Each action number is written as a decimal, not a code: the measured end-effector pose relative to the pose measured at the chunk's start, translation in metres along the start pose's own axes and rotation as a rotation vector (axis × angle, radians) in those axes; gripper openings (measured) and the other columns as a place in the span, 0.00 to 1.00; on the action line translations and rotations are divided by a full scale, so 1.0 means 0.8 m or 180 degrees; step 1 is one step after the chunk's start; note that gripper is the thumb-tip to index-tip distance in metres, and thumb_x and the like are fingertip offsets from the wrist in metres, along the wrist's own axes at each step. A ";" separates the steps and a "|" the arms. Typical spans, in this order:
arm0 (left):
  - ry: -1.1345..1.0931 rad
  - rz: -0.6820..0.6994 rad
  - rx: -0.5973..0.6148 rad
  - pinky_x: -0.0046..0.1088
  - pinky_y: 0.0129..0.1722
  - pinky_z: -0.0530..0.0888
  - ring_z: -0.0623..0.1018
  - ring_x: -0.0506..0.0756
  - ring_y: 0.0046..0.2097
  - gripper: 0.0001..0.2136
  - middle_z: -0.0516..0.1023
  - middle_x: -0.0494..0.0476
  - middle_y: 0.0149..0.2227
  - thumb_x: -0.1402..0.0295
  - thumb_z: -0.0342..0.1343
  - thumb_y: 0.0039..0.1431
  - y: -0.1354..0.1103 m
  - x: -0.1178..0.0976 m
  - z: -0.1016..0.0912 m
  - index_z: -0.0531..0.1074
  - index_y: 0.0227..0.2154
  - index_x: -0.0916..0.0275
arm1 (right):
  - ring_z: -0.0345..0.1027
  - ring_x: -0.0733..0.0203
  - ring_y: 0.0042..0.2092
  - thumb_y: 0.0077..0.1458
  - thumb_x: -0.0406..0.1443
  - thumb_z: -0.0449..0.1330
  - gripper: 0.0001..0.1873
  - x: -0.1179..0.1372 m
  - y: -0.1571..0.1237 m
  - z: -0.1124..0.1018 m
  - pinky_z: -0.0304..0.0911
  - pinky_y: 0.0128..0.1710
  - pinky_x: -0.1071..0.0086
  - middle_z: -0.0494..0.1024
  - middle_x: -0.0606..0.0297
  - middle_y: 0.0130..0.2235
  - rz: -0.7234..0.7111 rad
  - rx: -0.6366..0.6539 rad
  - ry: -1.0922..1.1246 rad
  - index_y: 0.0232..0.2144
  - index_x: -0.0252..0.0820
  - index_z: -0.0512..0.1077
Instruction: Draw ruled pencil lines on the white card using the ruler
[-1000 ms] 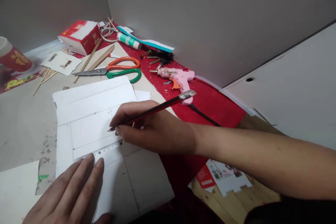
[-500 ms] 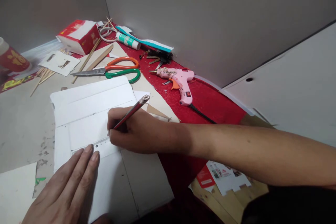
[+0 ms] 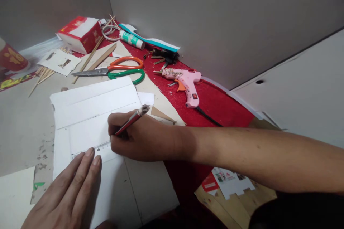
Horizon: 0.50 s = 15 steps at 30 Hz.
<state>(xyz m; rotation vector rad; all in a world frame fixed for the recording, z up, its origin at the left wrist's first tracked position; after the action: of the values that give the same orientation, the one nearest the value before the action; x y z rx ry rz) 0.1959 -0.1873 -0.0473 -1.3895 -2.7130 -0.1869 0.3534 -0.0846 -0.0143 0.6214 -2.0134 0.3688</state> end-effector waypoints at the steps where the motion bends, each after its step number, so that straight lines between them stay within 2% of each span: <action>1: 0.0010 -0.0003 -0.0005 0.43 0.65 0.48 0.49 0.71 0.70 0.52 0.59 0.80 0.67 0.35 0.50 0.53 0.000 0.000 0.000 0.53 0.66 0.79 | 0.60 0.70 0.27 0.52 0.25 0.57 0.05 0.000 0.000 0.000 0.56 0.26 0.76 0.71 0.70 0.25 -0.0007 -0.0011 -0.0009 0.29 0.35 0.71; 6: 0.0079 -0.0028 -0.0024 0.44 0.64 0.50 0.51 0.71 0.70 0.52 0.60 0.79 0.67 0.35 0.49 0.54 -0.001 -0.001 -0.002 0.52 0.67 0.79 | 0.59 0.70 0.26 0.51 0.25 0.57 0.05 -0.001 -0.004 -0.002 0.56 0.25 0.75 0.70 0.71 0.24 -0.0062 -0.0086 -0.0060 0.27 0.37 0.70; 9: 0.0104 -0.0091 -0.0005 0.43 0.64 0.51 0.52 0.70 0.69 0.52 0.60 0.78 0.67 0.35 0.48 0.54 -0.003 -0.001 -0.002 0.52 0.67 0.77 | 0.62 0.69 0.27 0.52 0.26 0.58 0.05 -0.002 -0.005 -0.005 0.58 0.26 0.74 0.72 0.71 0.26 -0.0035 -0.0150 -0.0077 0.28 0.38 0.71; 12: 0.0143 -0.0114 0.0012 0.43 0.62 0.53 0.55 0.71 0.68 0.52 0.60 0.78 0.66 0.34 0.48 0.53 -0.005 -0.002 -0.003 0.53 0.66 0.77 | 0.67 0.67 0.32 0.55 0.27 0.58 0.04 0.006 -0.003 -0.010 0.64 0.32 0.74 0.76 0.69 0.30 -0.0236 -0.0262 0.0224 0.32 0.38 0.73; 15: 0.0171 -0.0148 0.0017 0.42 0.61 0.56 0.56 0.72 0.67 0.53 0.63 0.79 0.64 0.34 0.49 0.53 -0.009 -0.002 -0.004 0.53 0.66 0.79 | 0.68 0.68 0.31 0.60 0.29 0.58 0.04 0.012 0.001 -0.010 0.65 0.31 0.75 0.76 0.68 0.31 -0.0393 -0.0361 0.0422 0.34 0.37 0.73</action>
<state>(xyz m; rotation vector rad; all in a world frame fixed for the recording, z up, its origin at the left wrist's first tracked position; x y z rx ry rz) 0.1913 -0.1934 -0.0450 -1.3013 -2.7017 -0.2167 0.3552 -0.0828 -0.0021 0.6303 -1.8457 0.2144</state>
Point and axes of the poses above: each hand's wrist, its own y-axis towards the middle knuckle, its own z-axis out of the palm, x = y × z, the point moved 7 cm from there along y, towards the middle knuckle
